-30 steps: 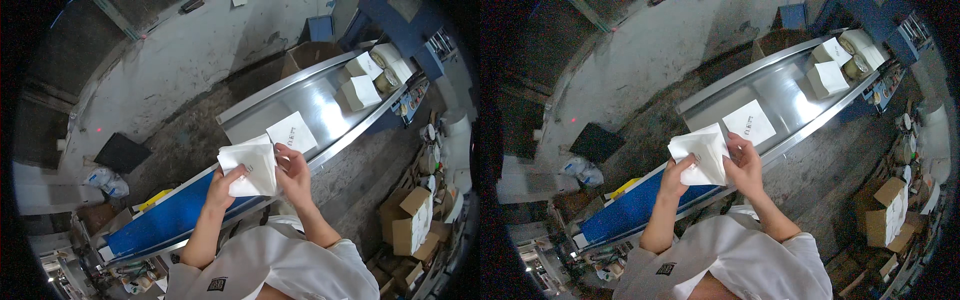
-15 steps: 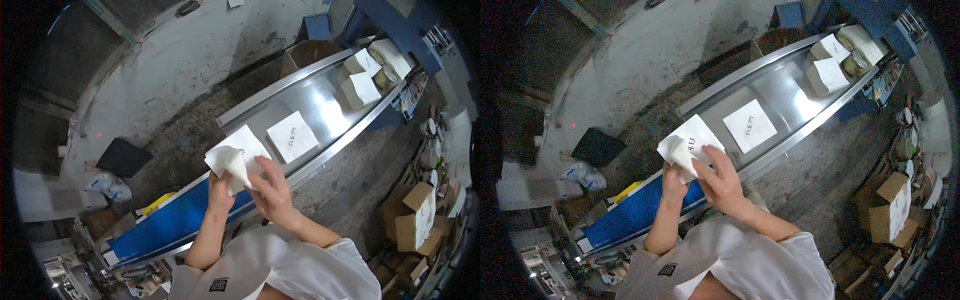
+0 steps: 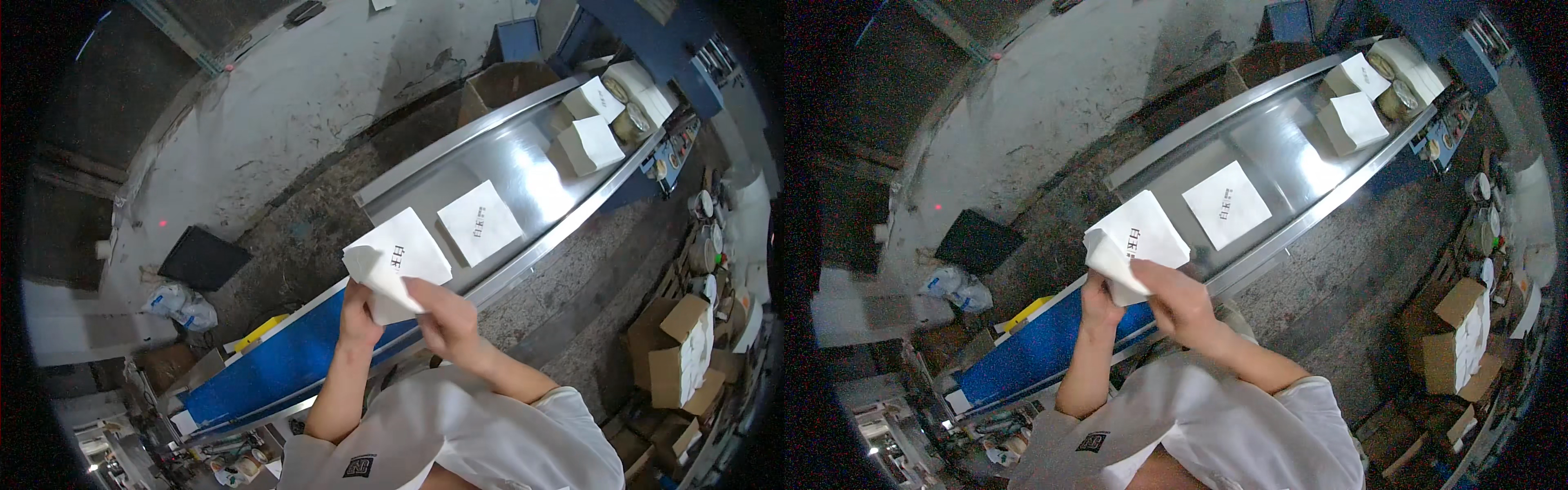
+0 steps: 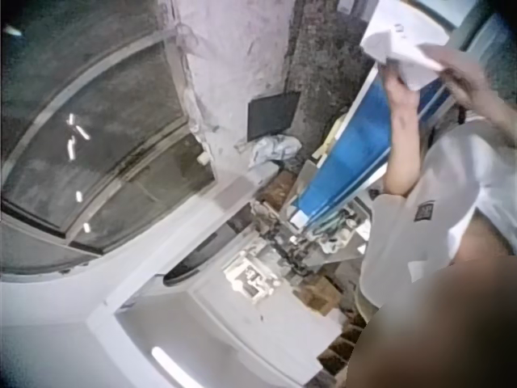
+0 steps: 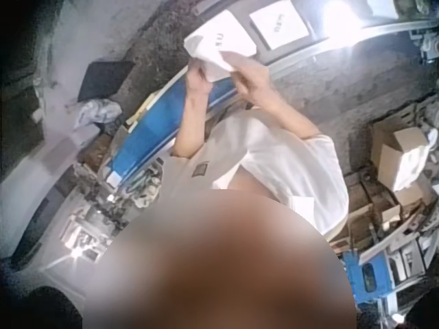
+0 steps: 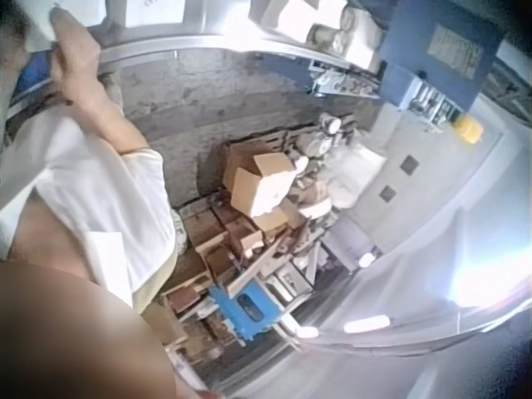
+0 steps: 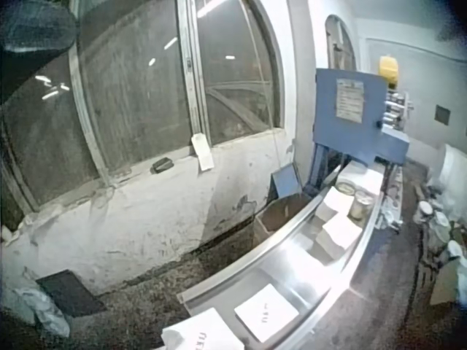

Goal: Inspecting folded paper bundles and placing them onto a conveyor belt in a manufacturing facility.

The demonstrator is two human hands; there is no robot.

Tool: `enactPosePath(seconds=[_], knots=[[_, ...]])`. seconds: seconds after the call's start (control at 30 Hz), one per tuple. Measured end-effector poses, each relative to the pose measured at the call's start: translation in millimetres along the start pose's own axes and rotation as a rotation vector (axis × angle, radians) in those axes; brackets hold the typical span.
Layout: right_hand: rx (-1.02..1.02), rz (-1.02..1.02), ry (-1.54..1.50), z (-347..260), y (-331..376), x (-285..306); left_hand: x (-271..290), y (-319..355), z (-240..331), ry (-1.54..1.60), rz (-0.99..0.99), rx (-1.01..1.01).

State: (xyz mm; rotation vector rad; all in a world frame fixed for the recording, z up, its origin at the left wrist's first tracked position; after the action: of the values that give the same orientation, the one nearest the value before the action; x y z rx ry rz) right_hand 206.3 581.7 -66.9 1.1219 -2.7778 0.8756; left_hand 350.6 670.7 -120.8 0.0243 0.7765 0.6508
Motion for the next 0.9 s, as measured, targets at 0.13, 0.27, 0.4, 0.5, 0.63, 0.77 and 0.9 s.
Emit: enactPosePath(seconds=[0.13,0.27,0.4,0.5,0.63,0.77,0.9], knots=[[-0.414,0.254,-0.227,5,-8,21,-16,-3,12,0.100,0.081,0.102],[-0.572,0.422,-0.458,27,-30,55,-12,-6,10,0.024,0.141,0.071],[-0.668,0.504,-0.479,45,-54,90,-10,-3,15,0.037,0.162,0.062],[-0.583,0.591,-0.492,80,-83,123,-15,-2,22,0.051,0.180,0.054],[-0.449,0.609,-0.400,110,-166,189,-16,-2,23,0.080,0.218,0.023],[-0.433,0.766,-0.117,169,-237,308,-26,-7,19,0.080,0.213,0.084],[-0.257,0.507,-0.155,150,-211,239,-21,-2,20,0.135,0.284,0.001]])
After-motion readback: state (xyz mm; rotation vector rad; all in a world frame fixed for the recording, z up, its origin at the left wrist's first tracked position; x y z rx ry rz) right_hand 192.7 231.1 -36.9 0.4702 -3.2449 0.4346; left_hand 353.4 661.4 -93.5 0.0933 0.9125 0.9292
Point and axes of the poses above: each hand's wrist, its own y-axis away from the middle knuckle, its own x-axis out of the back of the hand, z = x × y, the point moved 1 cm from there along -y, towards the middle knuckle, and after that the axes turned 5 degrees about -y, right-handed, at the moved point
